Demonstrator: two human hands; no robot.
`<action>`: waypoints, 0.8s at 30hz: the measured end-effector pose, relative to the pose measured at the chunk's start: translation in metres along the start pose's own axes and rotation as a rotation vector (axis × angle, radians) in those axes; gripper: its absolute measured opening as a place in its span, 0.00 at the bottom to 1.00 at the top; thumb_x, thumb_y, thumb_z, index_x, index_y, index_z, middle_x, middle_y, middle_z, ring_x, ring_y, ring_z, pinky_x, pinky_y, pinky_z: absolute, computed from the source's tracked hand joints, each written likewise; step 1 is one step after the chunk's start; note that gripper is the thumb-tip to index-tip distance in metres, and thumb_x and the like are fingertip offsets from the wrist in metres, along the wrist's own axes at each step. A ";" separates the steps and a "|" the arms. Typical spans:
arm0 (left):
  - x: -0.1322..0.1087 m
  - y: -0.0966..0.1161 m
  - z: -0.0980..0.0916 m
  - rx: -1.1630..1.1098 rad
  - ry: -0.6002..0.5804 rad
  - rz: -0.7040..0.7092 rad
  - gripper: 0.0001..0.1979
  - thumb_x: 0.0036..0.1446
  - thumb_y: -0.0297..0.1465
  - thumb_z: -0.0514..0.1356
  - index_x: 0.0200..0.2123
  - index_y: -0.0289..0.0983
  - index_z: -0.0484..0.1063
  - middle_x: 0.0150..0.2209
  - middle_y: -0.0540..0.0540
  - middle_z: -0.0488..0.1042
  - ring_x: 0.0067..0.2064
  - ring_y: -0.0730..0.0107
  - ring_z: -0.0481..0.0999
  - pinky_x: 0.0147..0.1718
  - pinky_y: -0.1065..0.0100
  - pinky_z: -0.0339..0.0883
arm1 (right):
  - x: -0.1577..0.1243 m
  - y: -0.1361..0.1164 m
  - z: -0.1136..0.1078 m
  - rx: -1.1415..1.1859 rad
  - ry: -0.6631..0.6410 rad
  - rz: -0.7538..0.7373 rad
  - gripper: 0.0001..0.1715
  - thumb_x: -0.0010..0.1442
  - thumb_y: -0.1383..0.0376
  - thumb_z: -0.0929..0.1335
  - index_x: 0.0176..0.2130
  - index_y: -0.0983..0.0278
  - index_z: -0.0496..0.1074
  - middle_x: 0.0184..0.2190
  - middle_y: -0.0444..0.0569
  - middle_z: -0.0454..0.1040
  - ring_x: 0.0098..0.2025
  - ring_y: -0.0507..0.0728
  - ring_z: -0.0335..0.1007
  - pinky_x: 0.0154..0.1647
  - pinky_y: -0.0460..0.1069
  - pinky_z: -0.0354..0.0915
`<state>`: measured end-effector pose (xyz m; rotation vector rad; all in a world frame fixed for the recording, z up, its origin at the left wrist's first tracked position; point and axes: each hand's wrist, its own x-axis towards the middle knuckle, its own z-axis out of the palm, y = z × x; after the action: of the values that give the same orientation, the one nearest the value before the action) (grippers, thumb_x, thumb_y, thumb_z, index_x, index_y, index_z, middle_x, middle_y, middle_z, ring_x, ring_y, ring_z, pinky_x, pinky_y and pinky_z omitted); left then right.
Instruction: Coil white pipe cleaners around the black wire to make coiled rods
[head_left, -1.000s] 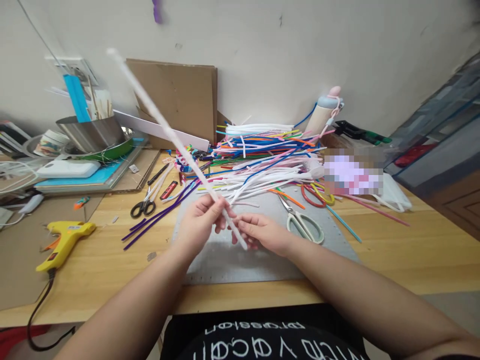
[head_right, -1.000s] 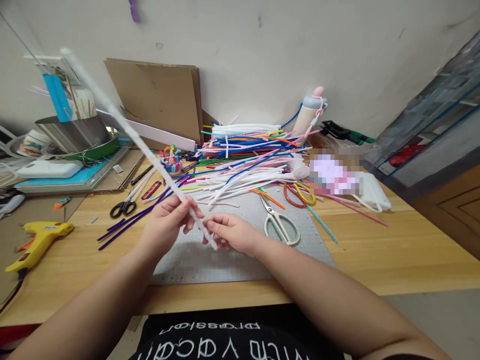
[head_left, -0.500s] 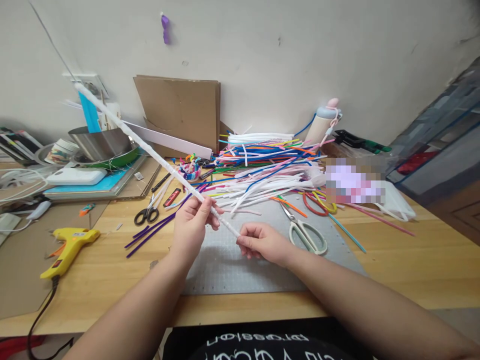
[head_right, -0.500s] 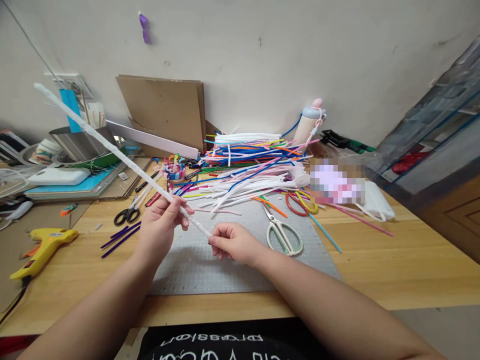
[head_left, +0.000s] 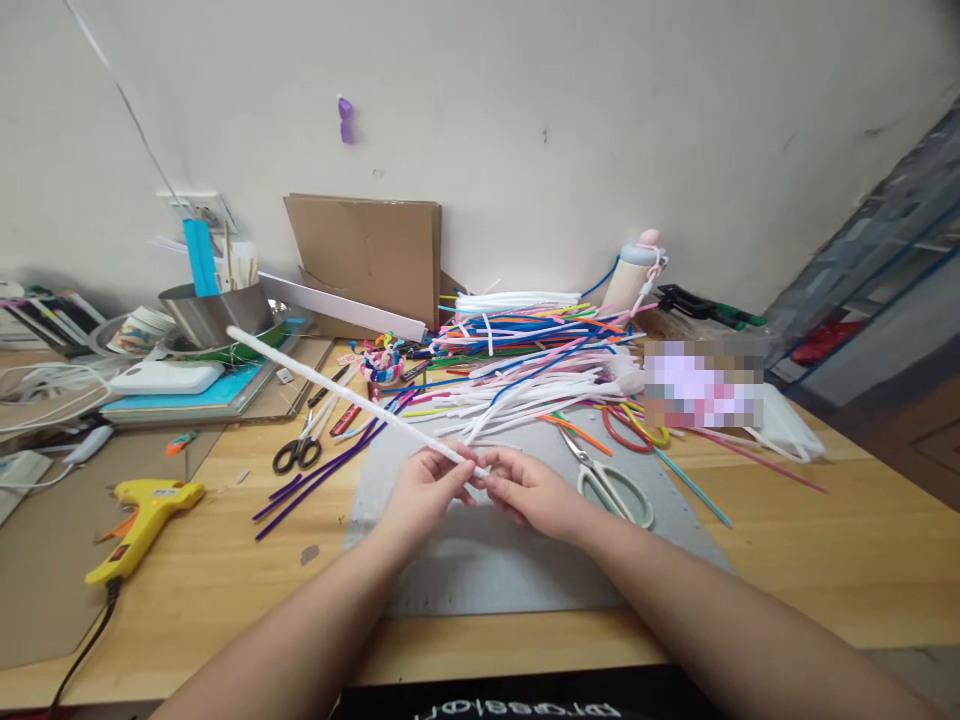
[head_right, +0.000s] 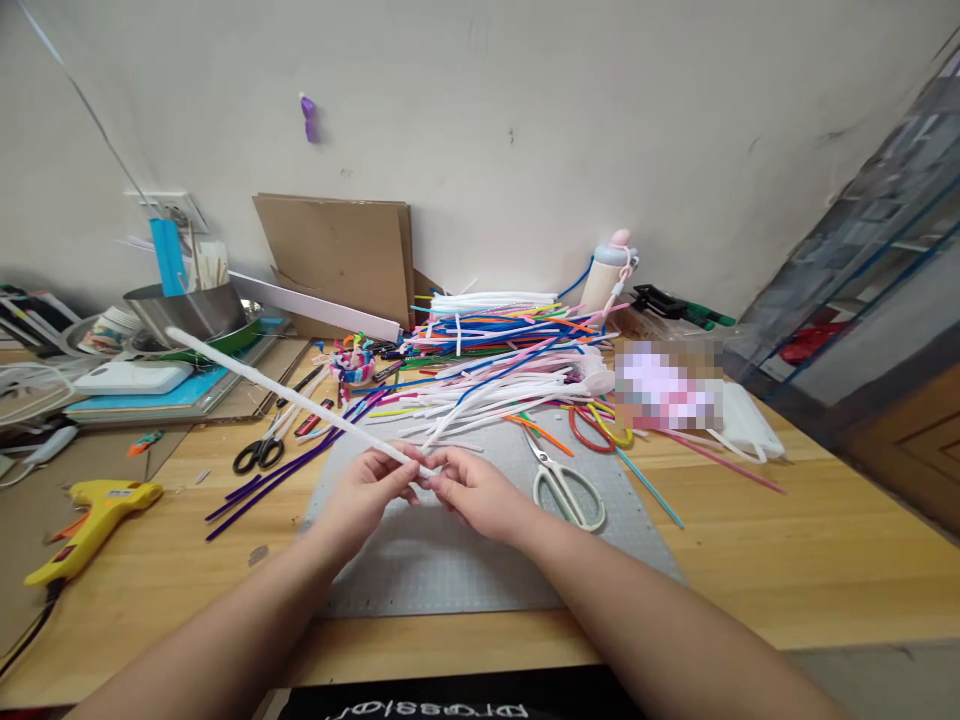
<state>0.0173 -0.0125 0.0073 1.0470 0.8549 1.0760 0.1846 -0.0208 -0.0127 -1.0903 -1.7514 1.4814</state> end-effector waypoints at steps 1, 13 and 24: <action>0.001 -0.001 0.000 -0.032 0.018 -0.001 0.12 0.43 0.32 0.68 0.30 0.30 0.72 0.24 0.44 0.75 0.25 0.68 0.75 0.19 0.72 0.69 | 0.000 -0.001 -0.004 -0.087 -0.006 0.002 0.18 0.62 0.53 0.58 0.40 0.63 0.63 0.21 0.39 0.58 0.21 0.48 0.54 0.22 0.44 0.53; 0.034 0.029 -0.053 -0.260 0.402 0.212 0.05 0.59 0.25 0.54 0.34 0.31 0.69 0.30 0.42 0.77 0.26 0.77 0.77 0.26 0.77 0.71 | -0.023 -0.017 -0.109 -0.500 -0.074 0.168 0.13 0.59 0.59 0.61 0.32 0.64 0.67 0.22 0.41 0.61 0.24 0.50 0.54 0.24 0.44 0.52; 0.044 0.020 -0.069 -0.209 0.627 0.295 0.11 0.57 0.22 0.55 0.42 0.37 0.62 0.24 0.50 0.75 0.22 0.75 0.76 0.22 0.77 0.70 | -0.019 -0.018 -0.093 -0.656 0.032 0.119 0.16 0.59 0.56 0.62 0.43 0.62 0.67 0.31 0.46 0.70 0.32 0.54 0.64 0.31 0.46 0.58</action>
<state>-0.0399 0.0485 0.0039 0.6702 1.0685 1.7554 0.2688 0.0079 0.0254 -1.5437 -2.2518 0.9467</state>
